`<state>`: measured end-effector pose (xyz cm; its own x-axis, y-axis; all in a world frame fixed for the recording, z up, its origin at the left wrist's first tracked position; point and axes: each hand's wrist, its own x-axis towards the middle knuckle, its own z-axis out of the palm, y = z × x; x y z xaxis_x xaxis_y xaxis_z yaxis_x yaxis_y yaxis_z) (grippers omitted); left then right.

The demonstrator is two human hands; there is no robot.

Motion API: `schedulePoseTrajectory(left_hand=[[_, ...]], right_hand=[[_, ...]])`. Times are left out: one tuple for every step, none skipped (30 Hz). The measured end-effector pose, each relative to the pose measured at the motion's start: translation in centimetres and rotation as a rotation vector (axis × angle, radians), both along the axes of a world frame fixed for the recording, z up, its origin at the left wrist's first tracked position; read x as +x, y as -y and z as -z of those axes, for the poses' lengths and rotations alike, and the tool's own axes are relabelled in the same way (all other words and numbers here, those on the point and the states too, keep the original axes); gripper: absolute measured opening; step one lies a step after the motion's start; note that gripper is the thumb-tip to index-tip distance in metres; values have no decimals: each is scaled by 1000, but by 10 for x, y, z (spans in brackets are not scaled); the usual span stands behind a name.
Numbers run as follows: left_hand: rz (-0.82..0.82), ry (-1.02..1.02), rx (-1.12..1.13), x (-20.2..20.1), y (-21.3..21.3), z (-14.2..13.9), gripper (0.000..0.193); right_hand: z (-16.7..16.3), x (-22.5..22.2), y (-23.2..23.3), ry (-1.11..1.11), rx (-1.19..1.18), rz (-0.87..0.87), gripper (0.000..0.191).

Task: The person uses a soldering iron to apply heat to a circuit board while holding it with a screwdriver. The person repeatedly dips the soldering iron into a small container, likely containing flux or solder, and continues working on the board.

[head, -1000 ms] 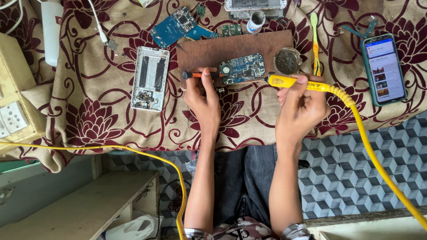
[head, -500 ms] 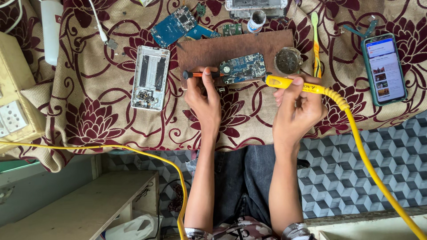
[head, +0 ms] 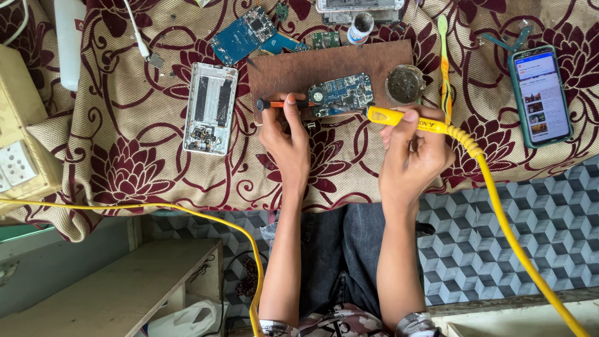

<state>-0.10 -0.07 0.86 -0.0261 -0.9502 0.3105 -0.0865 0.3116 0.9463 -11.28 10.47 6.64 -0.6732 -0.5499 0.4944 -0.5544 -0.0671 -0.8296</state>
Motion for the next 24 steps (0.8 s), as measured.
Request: schedulePoseTrajectory(left_hand=[[1,-1,2,0,0,0,16],[1,-2,4,0,-1,0,16],[0,-3,6,0,-1,-1,16],[5,-16,-3,0,-1,-1,16],[11,-29,-11,-1,-1,-1,16],[18,-41,-19,0,-1,-1,16],[10,-21,-10,0,-1,-1,16],[1,-1,0,0,-1,-1,16],[-6,20,10,0,-1,-1,15],[8,-14,10,0,-1,-1,15],[22,-47,11,-1,-1,-1,15],[36,-80,12,-1,-1,-1,15],[29,-61,5,-1,-1,-1,15],[21,-43,-1,0,-1,-1,15],[12,-24,-7,0,-1,-1,16],[10,-20,0,0,-1,-1,16],[9,-15,7,0,-2,-1,16],[8,-10,15,0,-2,-1,16],[6,-5,14,1,-2,-1,16],[4,-1,12,0,-2,-1,16],[2,4,10,0,-2,-1,16],[6,-5,10,0,-1,-1,16],[11,-14,10,0,-1,-1,16],[15,-22,10,0,-2,-1,16]], right_hand=[[0,0,0,4,3,5,16],[0,1,0,7,6,10,16],[0,1,-1,10,10,14,16],[0,1,-1,5,9,24,17],[-1,0,-1,0,9,35,18],[-1,0,-1,-4,9,47,18],[-1,0,-1,11,2,40,19],[-1,0,-1,27,-4,33,19],[-2,0,-2,43,-11,26,19],[-2,0,-1,27,-4,26,19],[-1,0,-1,10,3,26,19],[-1,0,-1,-5,9,25,19],[-1,0,-1,1,20,39,19],[-1,0,-2,7,32,53,19],[-1,0,-2,13,45,67,19],[-1,0,-3,31,19,54,19],[0,0,-3,48,-7,42,18],[0,0,-3,66,-33,30,18],[0,0,-3,60,-29,32,17],[1,0,-3,54,-26,33,17],[1,-1,-3,48,-24,33,17],[2,-1,-2,22,-11,34,17],[3,-1,-2,-4,2,35,17],[3,-1,-2,-30,16,36,18]])
